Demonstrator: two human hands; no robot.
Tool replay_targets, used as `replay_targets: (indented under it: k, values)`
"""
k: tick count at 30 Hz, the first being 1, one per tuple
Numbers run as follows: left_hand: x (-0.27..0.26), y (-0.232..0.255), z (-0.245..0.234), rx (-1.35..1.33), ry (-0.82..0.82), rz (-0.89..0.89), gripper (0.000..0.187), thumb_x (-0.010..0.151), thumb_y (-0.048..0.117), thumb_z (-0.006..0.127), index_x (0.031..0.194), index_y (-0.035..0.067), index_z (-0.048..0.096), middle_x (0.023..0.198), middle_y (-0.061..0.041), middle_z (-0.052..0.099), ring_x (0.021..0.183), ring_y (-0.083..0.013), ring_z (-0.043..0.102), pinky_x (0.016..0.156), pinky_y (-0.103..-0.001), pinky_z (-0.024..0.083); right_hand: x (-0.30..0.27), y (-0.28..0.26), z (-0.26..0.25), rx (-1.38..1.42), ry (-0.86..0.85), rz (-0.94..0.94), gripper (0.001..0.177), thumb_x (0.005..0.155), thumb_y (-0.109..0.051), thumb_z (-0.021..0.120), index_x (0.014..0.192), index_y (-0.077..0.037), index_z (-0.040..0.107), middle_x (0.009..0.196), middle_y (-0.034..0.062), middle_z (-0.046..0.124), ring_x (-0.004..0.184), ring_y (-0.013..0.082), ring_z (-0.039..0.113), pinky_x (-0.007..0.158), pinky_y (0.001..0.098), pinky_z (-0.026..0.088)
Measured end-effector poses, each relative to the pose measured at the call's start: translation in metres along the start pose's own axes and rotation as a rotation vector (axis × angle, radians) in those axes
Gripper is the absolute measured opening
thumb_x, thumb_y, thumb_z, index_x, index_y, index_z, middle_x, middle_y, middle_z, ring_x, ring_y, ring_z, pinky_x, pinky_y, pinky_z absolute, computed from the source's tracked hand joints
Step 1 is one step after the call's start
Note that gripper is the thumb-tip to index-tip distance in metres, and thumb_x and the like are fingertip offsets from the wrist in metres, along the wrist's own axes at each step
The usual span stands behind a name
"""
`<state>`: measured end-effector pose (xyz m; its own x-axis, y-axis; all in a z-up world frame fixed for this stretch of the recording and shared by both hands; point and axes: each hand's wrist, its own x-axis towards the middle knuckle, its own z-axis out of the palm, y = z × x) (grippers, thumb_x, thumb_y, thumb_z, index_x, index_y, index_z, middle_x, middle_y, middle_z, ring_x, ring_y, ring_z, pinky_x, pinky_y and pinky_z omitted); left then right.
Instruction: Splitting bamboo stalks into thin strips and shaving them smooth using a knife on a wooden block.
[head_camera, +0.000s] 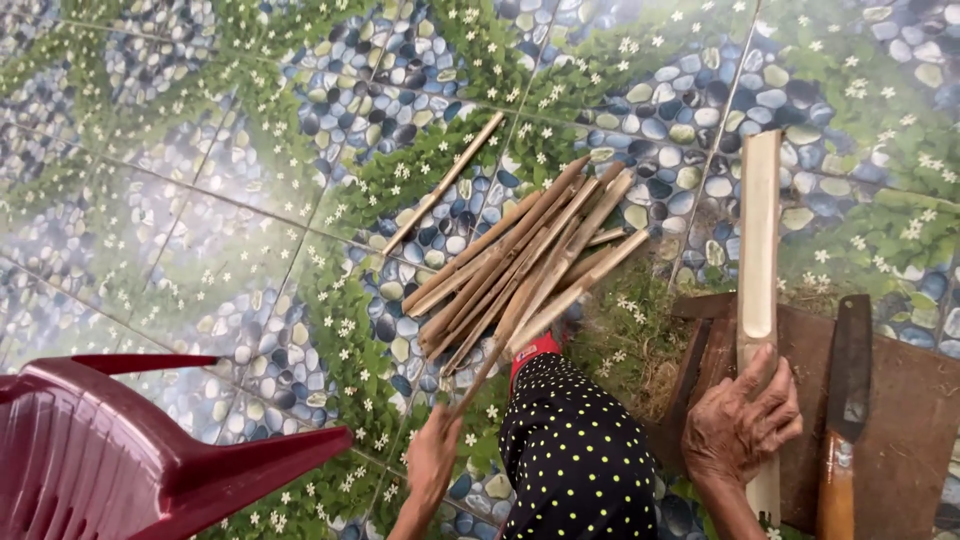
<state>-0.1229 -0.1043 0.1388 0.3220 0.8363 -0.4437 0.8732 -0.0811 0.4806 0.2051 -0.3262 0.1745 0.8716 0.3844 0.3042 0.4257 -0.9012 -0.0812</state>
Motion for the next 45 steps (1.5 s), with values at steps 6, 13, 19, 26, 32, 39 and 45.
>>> replay_targets:
  k: [6, 13, 19, 26, 32, 39, 45]
  values:
    - [-0.037, -0.005, -0.025, -0.293, 0.031, -0.256, 0.021, 0.096, 0.021, 0.066, 0.111, 0.011, 0.077, 0.063, -0.005, 0.063, 0.053, -0.0157, 0.053, 0.050, -0.032, 0.039, 0.000, 0.000, 0.002, -0.056, 0.018, 0.003, 0.069, 0.099, -0.010, 0.063, 0.163, 0.002, 0.038, 0.145, 0.0297, 0.052, 0.123, 0.0411, 0.052, 0.097, 0.0538, 0.040]
    - [0.016, 0.131, -0.054, -0.822, 0.025, -0.082, 0.023, 0.096, 0.013, 0.061, 0.117, 0.005, 0.066, 0.087, -0.009, 0.060, 0.083, -0.0238, 0.059, 0.080, -0.045, 0.048, 0.001, -0.005, -0.010, -0.046, 0.034, -0.004, 0.070, 0.098, -0.007, 0.065, 0.162, 0.004, 0.039, 0.145, 0.0294, 0.052, 0.123, 0.0409, 0.052, 0.097, 0.0528, 0.039]
    - [0.036, 0.249, -0.110, -0.858, 0.203, 0.244, 0.018, 0.093, 0.015, 0.073, 0.106, 0.006, 0.065, 0.083, -0.007, 0.061, 0.080, -0.0239, 0.064, 0.076, -0.043, 0.063, -0.001, 0.003, 0.004, -0.078, 0.041, 0.007, 0.071, 0.099, -0.011, 0.062, 0.164, -0.001, 0.036, 0.145, 0.0266, 0.052, 0.124, 0.0385, 0.054, 0.099, 0.0523, 0.040]
    - [0.015, 0.291, -0.185, -0.955, 0.576, 0.639, 0.020, 0.102, 0.002, 0.070, 0.120, 0.007, 0.063, 0.107, -0.009, 0.075, 0.091, -0.0189, 0.077, 0.071, -0.028, 0.072, 0.001, -0.003, -0.005, -0.028, 0.039, 0.019, 0.073, 0.096, -0.007, 0.065, 0.163, 0.001, 0.038, 0.147, 0.0270, 0.049, 0.125, 0.0403, 0.052, 0.101, 0.0536, 0.040]
    - [0.008, 0.265, -0.232, -0.866, 0.811, 0.598, 0.023, 0.099, 0.002, 0.079, 0.113, 0.005, 0.062, 0.106, -0.009, 0.070, 0.089, -0.0197, 0.075, 0.067, -0.024, 0.073, 0.001, -0.002, -0.003, -0.055, 0.053, 0.016, 0.066, 0.099, -0.008, 0.063, 0.161, 0.002, 0.042, 0.148, 0.0261, 0.049, 0.123, 0.0393, 0.055, 0.099, 0.0528, 0.042]
    - [-0.008, 0.248, -0.262, -0.653, 0.942, 0.690, 0.026, 0.107, -0.008, 0.078, 0.122, 0.000, 0.059, 0.114, -0.017, 0.071, 0.095, -0.0248, 0.077, 0.071, -0.032, 0.077, -0.003, 0.005, 0.007, -0.099, 0.012, 0.042, 0.070, 0.100, -0.015, 0.060, 0.165, -0.003, 0.037, 0.148, 0.0244, 0.051, 0.122, 0.0379, 0.056, 0.100, 0.0525, 0.044]
    - [-0.024, 0.243, -0.277, -0.448, 0.951, 0.859, 0.030, 0.115, -0.020, 0.072, 0.131, -0.007, 0.050, 0.119, -0.026, 0.064, 0.099, -0.0351, 0.073, 0.075, -0.040, 0.073, 0.002, -0.001, -0.002, -0.027, 0.056, 0.018, 0.068, 0.096, -0.005, 0.064, 0.160, 0.003, 0.041, 0.146, 0.0268, 0.049, 0.123, 0.0409, 0.053, 0.099, 0.0553, 0.041]
